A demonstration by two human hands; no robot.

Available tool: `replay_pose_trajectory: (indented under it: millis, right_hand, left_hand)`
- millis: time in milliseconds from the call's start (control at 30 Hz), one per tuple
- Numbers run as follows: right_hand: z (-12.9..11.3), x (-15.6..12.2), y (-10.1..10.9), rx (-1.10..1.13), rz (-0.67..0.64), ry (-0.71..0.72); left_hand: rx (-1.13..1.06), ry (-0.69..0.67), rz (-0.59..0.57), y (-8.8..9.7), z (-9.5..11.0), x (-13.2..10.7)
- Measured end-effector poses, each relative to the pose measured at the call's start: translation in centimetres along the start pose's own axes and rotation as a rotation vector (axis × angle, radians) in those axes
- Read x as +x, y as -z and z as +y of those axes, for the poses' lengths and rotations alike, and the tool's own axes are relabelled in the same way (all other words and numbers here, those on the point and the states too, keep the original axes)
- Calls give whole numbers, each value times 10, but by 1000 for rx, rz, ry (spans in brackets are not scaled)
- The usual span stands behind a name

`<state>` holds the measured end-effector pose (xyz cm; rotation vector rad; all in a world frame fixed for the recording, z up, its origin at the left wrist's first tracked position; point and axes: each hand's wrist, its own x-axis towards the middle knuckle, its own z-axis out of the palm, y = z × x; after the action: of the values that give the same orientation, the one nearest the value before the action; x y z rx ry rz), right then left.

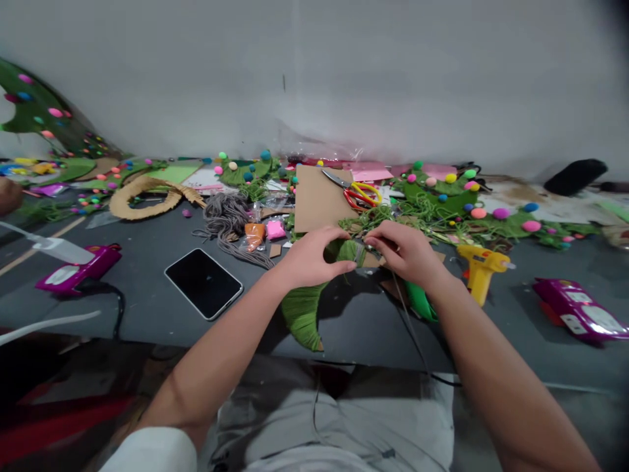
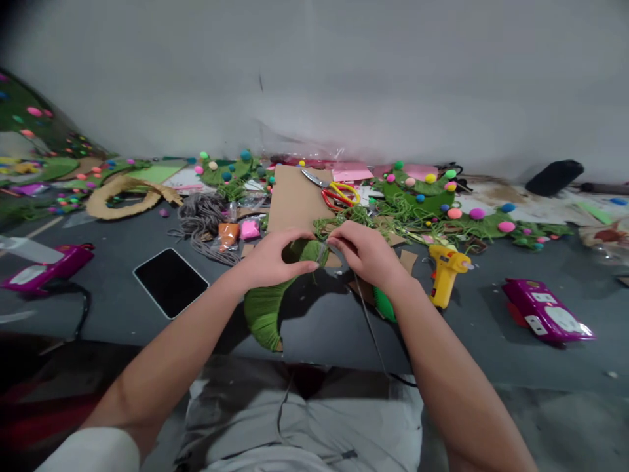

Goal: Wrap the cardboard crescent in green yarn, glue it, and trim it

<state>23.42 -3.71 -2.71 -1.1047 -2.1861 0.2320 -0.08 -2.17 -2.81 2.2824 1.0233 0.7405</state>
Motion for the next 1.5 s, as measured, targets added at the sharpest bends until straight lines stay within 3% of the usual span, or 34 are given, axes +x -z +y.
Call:
replay_pose_trajectory:
  millis: [233,433,567,700,833,967,1100,1200,1367,1500]
  right_hand:
    - [4,1,-10,203,9,-156]
    - [-2,-1,-23,262,-115,-163]
    - [-17,-3,-26,183,-235,-104]
    - [-27,-5,-25,45,-295,-15]
    - [-23,-4,-18,-49,-240,2]
    - [-10,-1,-8,-17,-129,-9]
    - [-1,1,-5,27,16,-36]
    - [1,1,-6,116,38,-79]
    - [1,1,-12,317,54,-191]
    - [-1,1,-23,362,-20,-182]
  left_hand:
    - [-177,-29,22,10,7,-1]
    - [-149,84,242,8,0,3]
    - [-28,174,325,2,-7,5]
    - [116,224,279,-2,-5,3]
    - [192,233,140,-7,0,0]
    - [95,132,4,-6,1,0]
    - [-28,51,-14,-2,1,1]
    - [-109,24,-43,1,3,1]
    - [-250,15,25,4,10,1]
    - [-216,61,152,3,8,1]
